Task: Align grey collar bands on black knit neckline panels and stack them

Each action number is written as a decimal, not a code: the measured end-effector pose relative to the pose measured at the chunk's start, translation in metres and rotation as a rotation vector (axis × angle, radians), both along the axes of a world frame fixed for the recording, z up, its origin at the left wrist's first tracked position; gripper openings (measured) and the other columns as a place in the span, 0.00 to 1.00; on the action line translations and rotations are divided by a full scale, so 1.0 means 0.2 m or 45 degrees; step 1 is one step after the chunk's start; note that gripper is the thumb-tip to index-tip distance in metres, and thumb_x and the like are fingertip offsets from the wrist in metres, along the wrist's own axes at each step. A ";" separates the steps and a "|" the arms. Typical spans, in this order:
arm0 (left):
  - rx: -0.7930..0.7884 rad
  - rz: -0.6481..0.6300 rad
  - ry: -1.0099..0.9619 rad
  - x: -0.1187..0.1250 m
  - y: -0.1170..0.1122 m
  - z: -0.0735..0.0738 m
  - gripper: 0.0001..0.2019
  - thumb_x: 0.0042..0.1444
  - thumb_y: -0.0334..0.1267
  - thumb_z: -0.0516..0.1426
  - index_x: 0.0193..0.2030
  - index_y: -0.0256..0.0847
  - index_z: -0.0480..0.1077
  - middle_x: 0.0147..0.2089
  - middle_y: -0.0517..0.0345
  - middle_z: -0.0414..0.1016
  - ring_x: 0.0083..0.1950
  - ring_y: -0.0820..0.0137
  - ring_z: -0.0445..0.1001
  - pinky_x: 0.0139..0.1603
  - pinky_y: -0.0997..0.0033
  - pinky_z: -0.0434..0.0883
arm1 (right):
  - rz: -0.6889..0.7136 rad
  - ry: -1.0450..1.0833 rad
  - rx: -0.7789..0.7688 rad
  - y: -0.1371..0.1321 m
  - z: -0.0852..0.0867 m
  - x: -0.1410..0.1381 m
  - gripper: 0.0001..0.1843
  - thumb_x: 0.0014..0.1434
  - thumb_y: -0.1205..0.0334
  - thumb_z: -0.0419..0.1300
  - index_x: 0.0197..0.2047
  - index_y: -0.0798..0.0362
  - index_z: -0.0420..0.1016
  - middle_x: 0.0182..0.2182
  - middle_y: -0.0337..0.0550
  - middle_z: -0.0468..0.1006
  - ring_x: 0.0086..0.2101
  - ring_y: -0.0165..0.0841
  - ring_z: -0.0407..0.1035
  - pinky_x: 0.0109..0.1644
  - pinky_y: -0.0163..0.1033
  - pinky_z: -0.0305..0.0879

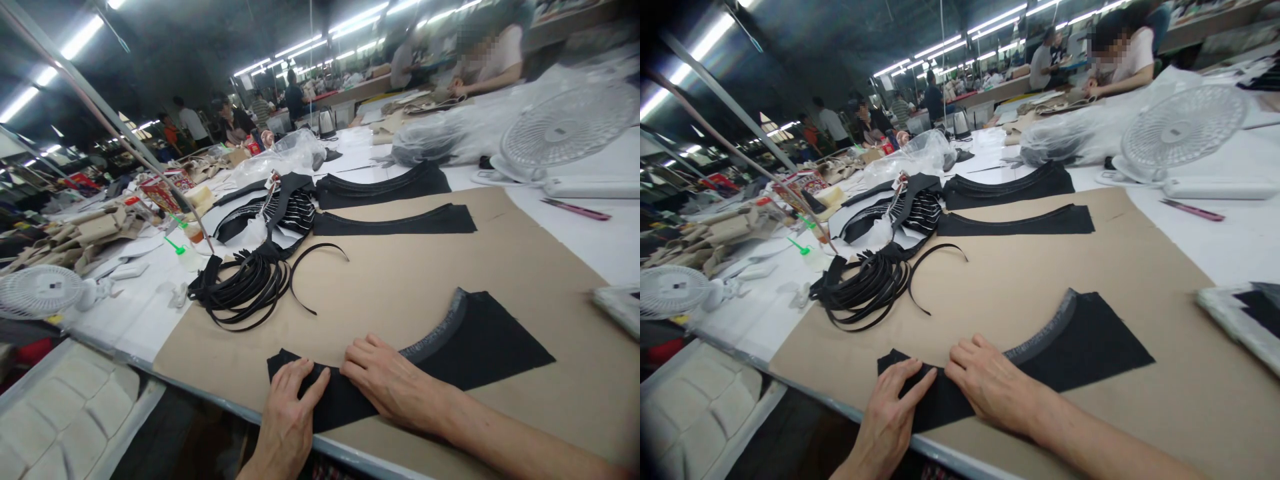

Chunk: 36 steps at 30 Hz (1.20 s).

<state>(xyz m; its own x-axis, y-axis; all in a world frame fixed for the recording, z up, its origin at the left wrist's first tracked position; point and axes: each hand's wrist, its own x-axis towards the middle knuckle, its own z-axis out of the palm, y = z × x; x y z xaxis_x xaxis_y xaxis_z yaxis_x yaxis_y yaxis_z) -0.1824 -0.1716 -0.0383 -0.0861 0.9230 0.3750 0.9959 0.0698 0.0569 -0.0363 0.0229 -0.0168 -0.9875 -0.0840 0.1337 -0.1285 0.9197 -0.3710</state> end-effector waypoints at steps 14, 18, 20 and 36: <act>-0.138 0.040 0.134 0.01 0.03 0.00 0.33 0.56 0.23 0.47 0.67 0.53 0.57 0.49 0.50 0.69 0.55 0.62 0.67 0.60 0.48 0.64 | -0.068 -0.023 -0.109 0.04 0.05 0.04 0.04 0.61 0.68 0.54 0.40 0.52 0.66 0.38 0.42 0.71 0.41 0.35 0.63 0.47 0.43 0.52; -0.105 0.054 0.237 0.05 0.00 -0.02 0.32 0.56 0.23 0.46 0.67 0.51 0.57 0.55 0.48 0.68 0.61 0.61 0.64 0.62 0.49 0.61 | -0.160 -0.087 -0.137 0.06 0.08 0.06 0.07 0.58 0.64 0.60 0.39 0.52 0.66 0.40 0.43 0.71 0.41 0.37 0.64 0.48 0.45 0.54; -0.119 0.048 0.274 0.05 -0.02 -0.02 0.32 0.56 0.22 0.46 0.67 0.49 0.57 0.58 0.47 0.67 0.63 0.61 0.62 0.64 0.49 0.58 | -0.166 -0.120 -0.147 0.07 0.08 0.07 0.08 0.58 0.62 0.61 0.38 0.52 0.66 0.39 0.43 0.71 0.41 0.37 0.65 0.49 0.46 0.55; -0.136 0.097 -0.409 0.21 0.28 0.11 0.19 0.57 0.23 0.52 0.51 0.46 0.71 0.44 0.56 0.74 0.47 0.66 0.72 0.49 0.59 0.65 | -0.216 -0.190 -0.307 0.11 0.05 0.11 0.08 0.54 0.73 0.55 0.38 0.54 0.70 0.35 0.43 0.73 0.37 0.34 0.67 0.43 0.38 0.61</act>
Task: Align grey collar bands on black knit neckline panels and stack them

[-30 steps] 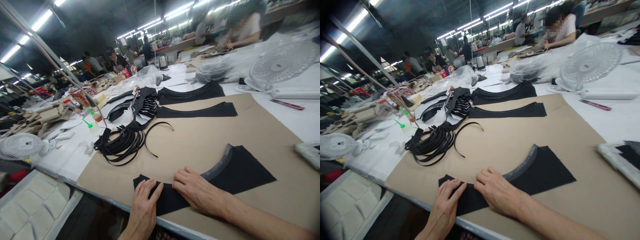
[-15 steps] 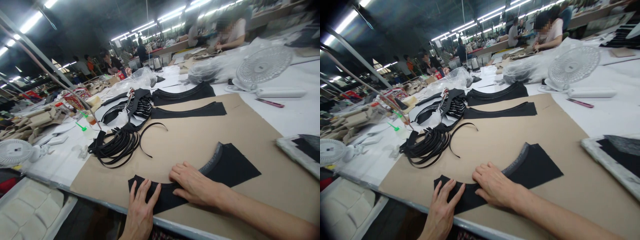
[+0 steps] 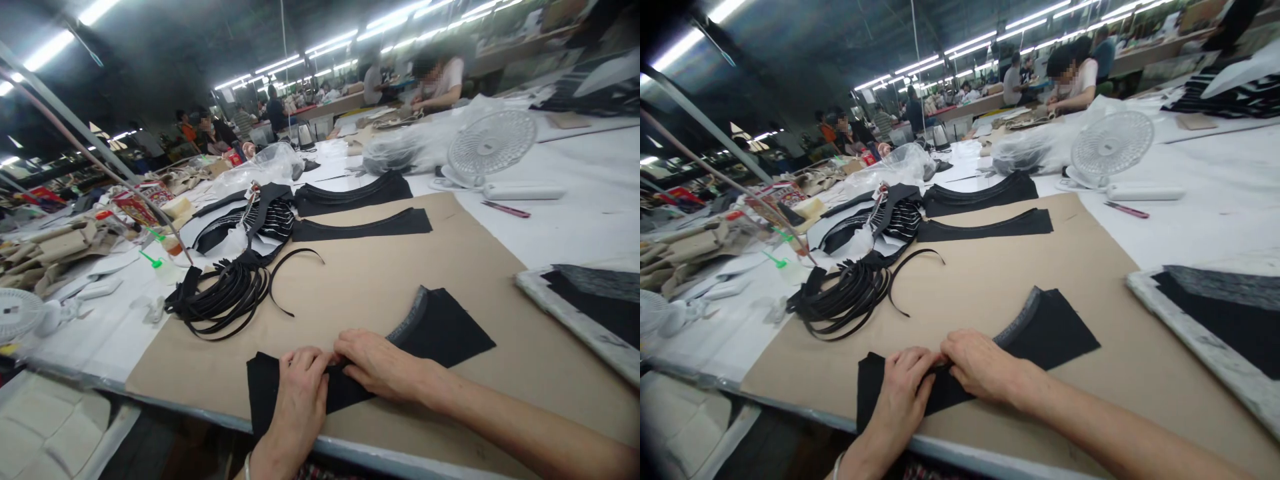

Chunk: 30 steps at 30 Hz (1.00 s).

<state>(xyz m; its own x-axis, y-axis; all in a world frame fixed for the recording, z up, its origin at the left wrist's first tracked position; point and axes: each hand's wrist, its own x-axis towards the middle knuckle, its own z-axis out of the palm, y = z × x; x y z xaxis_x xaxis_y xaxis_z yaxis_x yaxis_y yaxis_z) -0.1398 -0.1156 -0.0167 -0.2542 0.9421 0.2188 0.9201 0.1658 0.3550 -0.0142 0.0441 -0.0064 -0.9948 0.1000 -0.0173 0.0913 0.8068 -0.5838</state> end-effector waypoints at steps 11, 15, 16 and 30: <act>0.122 -0.106 0.182 0.09 -0.04 -0.09 0.20 0.59 0.23 0.44 0.53 0.37 0.70 0.40 0.50 0.73 0.41 0.66 0.71 0.42 0.64 0.73 | 0.140 0.159 0.096 0.06 -0.03 0.11 0.07 0.63 0.70 0.52 0.37 0.55 0.71 0.36 0.44 0.72 0.39 0.33 0.66 0.46 0.38 0.61; 0.239 -0.129 0.321 0.12 -0.06 -0.12 0.23 0.58 0.22 0.45 0.57 0.37 0.68 0.47 0.49 0.73 0.49 0.64 0.71 0.49 0.65 0.73 | 0.164 0.208 0.105 0.09 -0.06 0.14 0.10 0.65 0.69 0.50 0.40 0.55 0.72 0.37 0.46 0.72 0.41 0.34 0.65 0.48 0.39 0.61; 0.240 -0.128 0.337 0.12 -0.06 -0.13 0.23 0.58 0.23 0.45 0.57 0.37 0.69 0.47 0.49 0.73 0.50 0.64 0.70 0.49 0.65 0.73 | 0.172 0.214 0.104 0.10 -0.06 0.15 0.10 0.66 0.69 0.49 0.40 0.55 0.72 0.37 0.46 0.72 0.41 0.34 0.65 0.48 0.39 0.61; 0.177 -0.164 0.374 0.10 -0.05 -0.13 0.27 0.56 0.20 0.46 0.58 0.44 0.69 0.51 0.48 0.69 0.52 0.65 0.69 0.48 0.65 0.73 | 0.179 0.236 0.268 0.18 -0.04 0.25 0.11 0.66 0.69 0.48 0.36 0.55 0.71 0.34 0.45 0.70 0.37 0.34 0.62 0.44 0.38 0.60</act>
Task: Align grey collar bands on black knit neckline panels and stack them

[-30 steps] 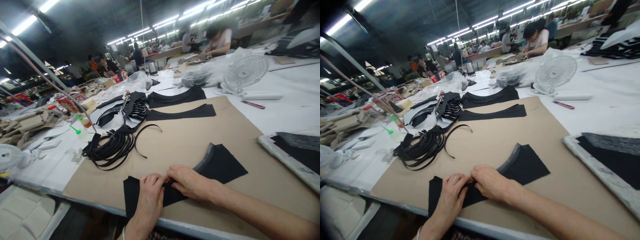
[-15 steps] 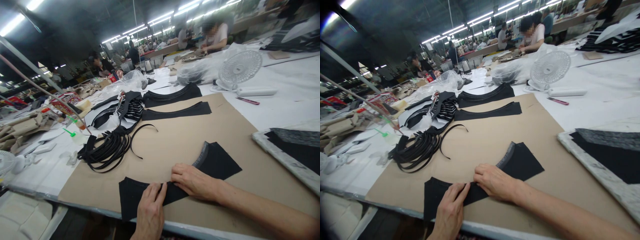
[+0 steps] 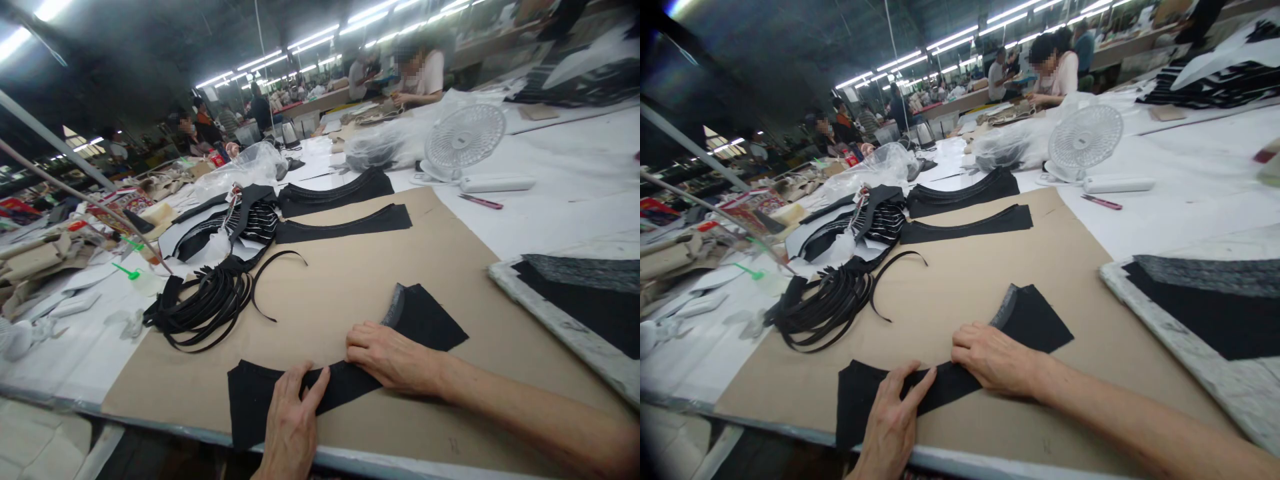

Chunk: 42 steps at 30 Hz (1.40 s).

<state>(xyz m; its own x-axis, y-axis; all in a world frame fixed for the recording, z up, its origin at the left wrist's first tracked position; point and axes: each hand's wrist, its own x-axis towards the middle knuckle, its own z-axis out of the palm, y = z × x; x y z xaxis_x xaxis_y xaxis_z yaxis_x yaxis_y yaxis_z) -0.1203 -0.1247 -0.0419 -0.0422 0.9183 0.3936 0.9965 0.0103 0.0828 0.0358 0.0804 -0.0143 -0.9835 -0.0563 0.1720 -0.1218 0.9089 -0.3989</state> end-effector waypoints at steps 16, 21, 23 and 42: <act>-0.270 -0.101 0.085 0.01 0.10 0.06 0.31 0.54 0.21 0.47 0.64 0.47 0.62 0.37 0.53 0.67 0.38 0.64 0.65 0.38 0.63 0.66 | 0.051 -0.040 0.215 0.08 0.07 0.08 0.10 0.65 0.69 0.49 0.33 0.53 0.68 0.34 0.42 0.71 0.35 0.33 0.61 0.40 0.40 0.53; -0.203 -0.195 0.183 -0.01 0.09 0.03 0.30 0.57 0.22 0.47 0.66 0.46 0.59 0.38 0.54 0.66 0.38 0.66 0.64 0.42 0.62 0.66 | 0.081 -0.010 0.269 0.09 0.06 0.10 0.08 0.64 0.68 0.51 0.34 0.53 0.69 0.34 0.43 0.71 0.36 0.33 0.62 0.41 0.41 0.53; -0.163 -0.231 0.150 -0.02 0.09 0.01 0.29 0.58 0.21 0.46 0.65 0.45 0.60 0.42 0.52 0.67 0.42 0.65 0.65 0.45 0.62 0.66 | 0.084 0.010 0.282 0.11 0.05 0.10 0.07 0.63 0.68 0.52 0.34 0.53 0.69 0.34 0.43 0.72 0.35 0.33 0.62 0.40 0.41 0.53; -0.193 -0.246 -0.021 0.13 0.26 0.01 0.28 0.54 0.20 0.45 0.57 0.44 0.67 0.38 0.53 0.68 0.38 0.66 0.68 0.38 0.66 0.68 | 0.134 0.097 0.298 0.24 0.03 0.18 0.04 0.59 0.61 0.59 0.36 0.52 0.67 0.36 0.42 0.72 0.39 0.35 0.64 0.42 0.42 0.53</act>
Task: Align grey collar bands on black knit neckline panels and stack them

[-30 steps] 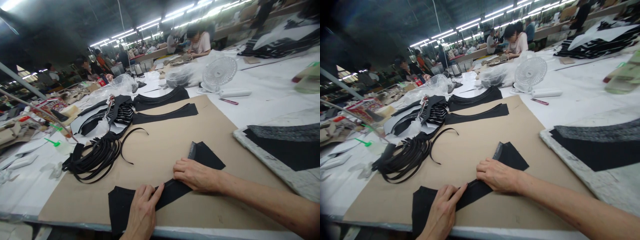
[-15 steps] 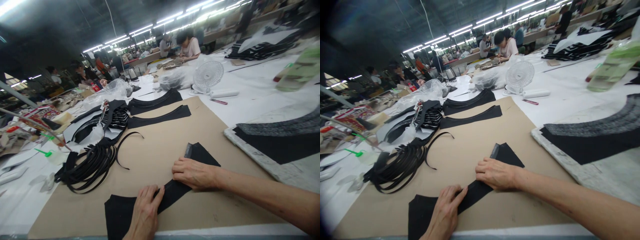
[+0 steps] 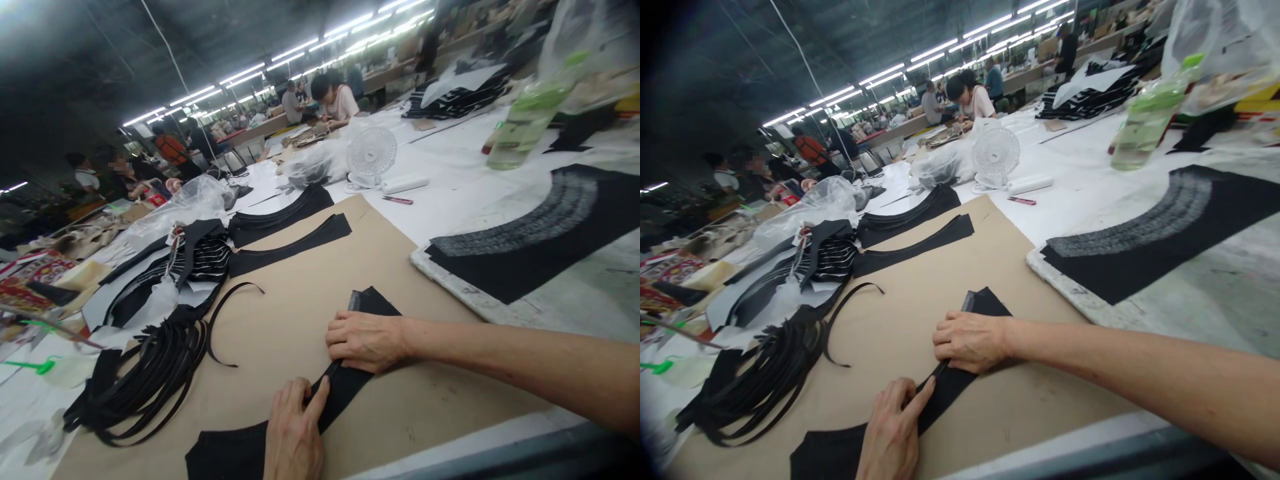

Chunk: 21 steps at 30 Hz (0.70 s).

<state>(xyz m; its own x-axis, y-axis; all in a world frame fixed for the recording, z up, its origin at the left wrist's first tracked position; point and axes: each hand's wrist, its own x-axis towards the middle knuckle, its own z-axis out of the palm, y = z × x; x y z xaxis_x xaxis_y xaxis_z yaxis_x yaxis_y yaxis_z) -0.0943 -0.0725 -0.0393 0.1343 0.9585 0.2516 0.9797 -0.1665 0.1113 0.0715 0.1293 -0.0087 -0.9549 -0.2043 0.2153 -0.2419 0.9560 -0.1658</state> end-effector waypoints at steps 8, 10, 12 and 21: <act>0.087 0.043 -0.188 0.10 0.01 -0.09 0.23 0.55 0.22 0.46 0.57 0.35 0.64 0.41 0.50 0.71 0.41 0.65 0.70 0.42 0.64 0.73 | 0.013 -0.061 -0.046 0.05 0.00 0.00 0.09 0.58 0.57 0.62 0.36 0.51 0.67 0.34 0.41 0.72 0.38 0.36 0.64 0.40 0.41 0.55; 0.084 -0.008 -0.120 0.08 -0.02 -0.10 0.26 0.56 0.22 0.46 0.63 0.34 0.59 0.41 0.49 0.71 0.40 0.64 0.70 0.42 0.64 0.73 | 0.008 -0.092 -0.077 0.05 0.01 0.00 0.10 0.58 0.55 0.62 0.37 0.51 0.68 0.34 0.41 0.72 0.38 0.36 0.64 0.40 0.41 0.55; 0.051 -0.103 -0.091 0.02 -0.06 -0.08 0.28 0.55 0.22 0.46 0.64 0.35 0.59 0.42 0.49 0.72 0.41 0.65 0.71 0.42 0.65 0.72 | -0.013 -0.138 -0.099 0.03 0.02 0.00 0.12 0.57 0.54 0.63 0.38 0.52 0.68 0.35 0.41 0.72 0.38 0.36 0.65 0.40 0.41 0.55; -0.125 0.088 -0.313 -0.07 -0.14 0.13 0.13 0.60 0.29 0.51 0.50 0.43 0.70 0.40 0.55 0.73 0.43 0.65 0.71 0.46 0.61 0.69 | -0.226 -0.283 -0.277 -0.19 0.08 -0.01 0.16 0.56 0.48 0.62 0.37 0.52 0.69 0.34 0.42 0.73 0.38 0.38 0.65 0.43 0.45 0.56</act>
<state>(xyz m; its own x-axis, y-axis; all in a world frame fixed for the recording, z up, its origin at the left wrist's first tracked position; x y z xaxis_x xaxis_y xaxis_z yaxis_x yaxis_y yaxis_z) -0.1089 -0.1010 -0.0131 0.0144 0.9847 0.1736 0.9301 -0.0769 0.3593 0.0696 0.0904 0.0064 -0.9998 -0.0036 0.0185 -0.0107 0.9164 -0.4001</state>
